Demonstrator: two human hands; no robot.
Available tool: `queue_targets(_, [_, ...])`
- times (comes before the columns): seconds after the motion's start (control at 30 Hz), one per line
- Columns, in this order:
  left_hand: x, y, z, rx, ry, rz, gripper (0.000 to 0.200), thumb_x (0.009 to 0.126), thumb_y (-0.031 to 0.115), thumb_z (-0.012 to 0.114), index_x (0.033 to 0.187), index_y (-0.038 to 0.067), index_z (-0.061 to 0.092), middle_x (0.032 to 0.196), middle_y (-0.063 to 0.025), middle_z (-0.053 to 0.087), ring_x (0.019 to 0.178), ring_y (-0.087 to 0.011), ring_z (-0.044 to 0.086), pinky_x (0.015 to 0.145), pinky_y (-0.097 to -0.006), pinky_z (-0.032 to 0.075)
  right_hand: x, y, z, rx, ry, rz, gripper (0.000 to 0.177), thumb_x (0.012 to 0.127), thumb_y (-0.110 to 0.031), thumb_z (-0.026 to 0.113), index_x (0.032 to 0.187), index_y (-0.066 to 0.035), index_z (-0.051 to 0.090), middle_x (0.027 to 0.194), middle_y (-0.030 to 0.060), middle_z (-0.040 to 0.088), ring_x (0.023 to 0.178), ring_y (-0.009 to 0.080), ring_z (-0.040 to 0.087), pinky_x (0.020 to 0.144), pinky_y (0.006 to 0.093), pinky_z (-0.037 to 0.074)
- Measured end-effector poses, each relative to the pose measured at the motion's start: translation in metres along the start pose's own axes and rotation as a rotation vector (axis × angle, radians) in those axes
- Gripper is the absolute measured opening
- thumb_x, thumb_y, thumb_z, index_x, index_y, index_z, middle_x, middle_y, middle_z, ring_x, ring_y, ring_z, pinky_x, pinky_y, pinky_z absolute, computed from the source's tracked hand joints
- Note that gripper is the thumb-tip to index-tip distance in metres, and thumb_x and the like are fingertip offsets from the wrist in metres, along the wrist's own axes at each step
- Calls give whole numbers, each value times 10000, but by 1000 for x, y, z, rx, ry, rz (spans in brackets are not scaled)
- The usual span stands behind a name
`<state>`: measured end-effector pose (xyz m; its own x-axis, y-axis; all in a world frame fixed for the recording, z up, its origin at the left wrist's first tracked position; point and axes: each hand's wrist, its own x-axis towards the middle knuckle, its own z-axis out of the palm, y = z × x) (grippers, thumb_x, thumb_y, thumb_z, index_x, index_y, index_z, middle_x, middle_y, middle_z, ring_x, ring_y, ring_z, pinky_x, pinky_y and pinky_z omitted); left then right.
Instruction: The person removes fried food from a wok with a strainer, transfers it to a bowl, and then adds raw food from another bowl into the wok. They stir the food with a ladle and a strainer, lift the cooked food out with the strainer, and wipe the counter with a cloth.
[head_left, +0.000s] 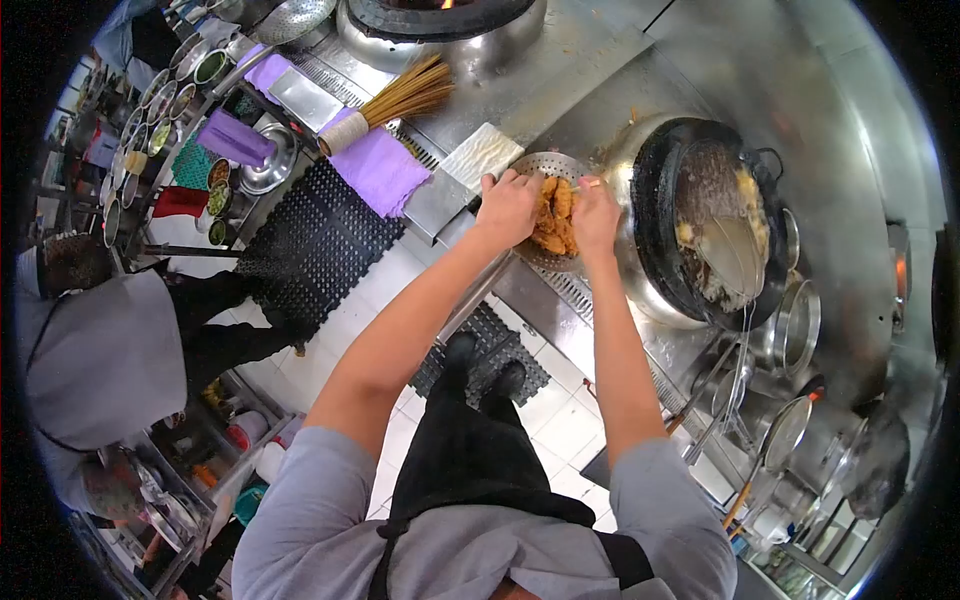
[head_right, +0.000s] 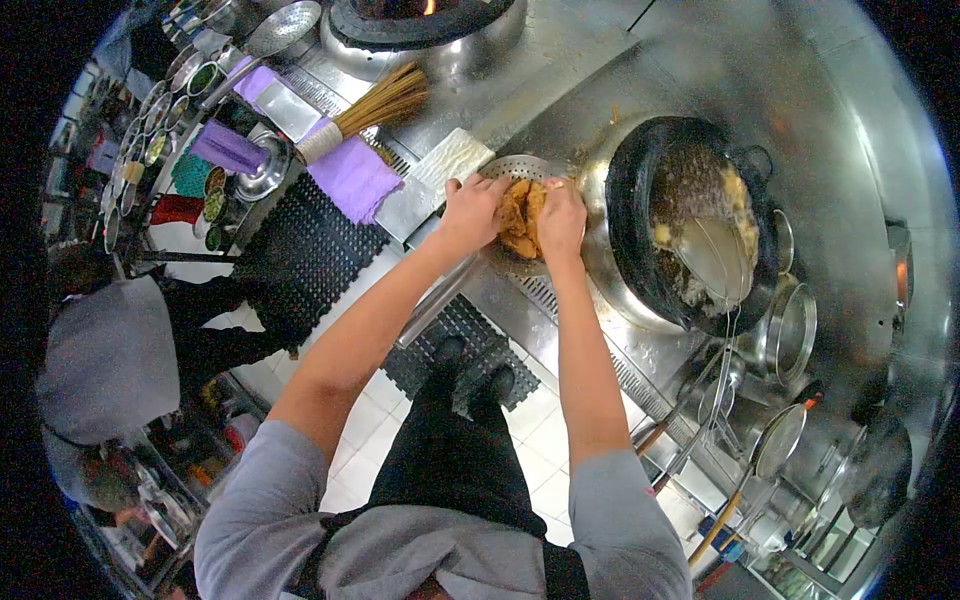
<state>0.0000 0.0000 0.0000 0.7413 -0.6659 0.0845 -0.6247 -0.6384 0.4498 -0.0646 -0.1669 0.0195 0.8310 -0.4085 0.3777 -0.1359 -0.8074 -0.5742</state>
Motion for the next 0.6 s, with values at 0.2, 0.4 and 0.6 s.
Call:
queue_targets(0.2, [3, 23, -9, -197, 260, 53, 749, 718, 144, 720, 1403, 111, 421, 1152, -75, 624, 1104, -258, 520, 862, -493, 337, 9, -44, -47, 203, 2, 118, 212, 990, -179, 519, 974, -5, 638, 852, 138, 660, 702, 248, 664, 630, 355, 514])
queue_targets(0.4, [32, 26, -10, -88, 182, 92, 797, 747, 125, 712, 1457, 124, 350, 1205, -85, 603, 1134, -272, 516, 902, -506, 333, 5, -42, -35, 398, -34, 287, 210, 995, -177, 515, 976, -9, 641, 792, 108, 658, 607, 171, 627, 545, 301, 484])
queue_targets(0.6, [43, 10, 2, -118, 386, 69, 685, 808, 98, 631, 1444, 120, 378, 1051, -83, 643, 1069, -289, 549, 901, -543, 336, -1, -30, -74, 43, 206, -81, 210, 978, -146, 498, 983, 13, 634, 830, 164, 663, 654, 308, 648, 617, 400, 509])
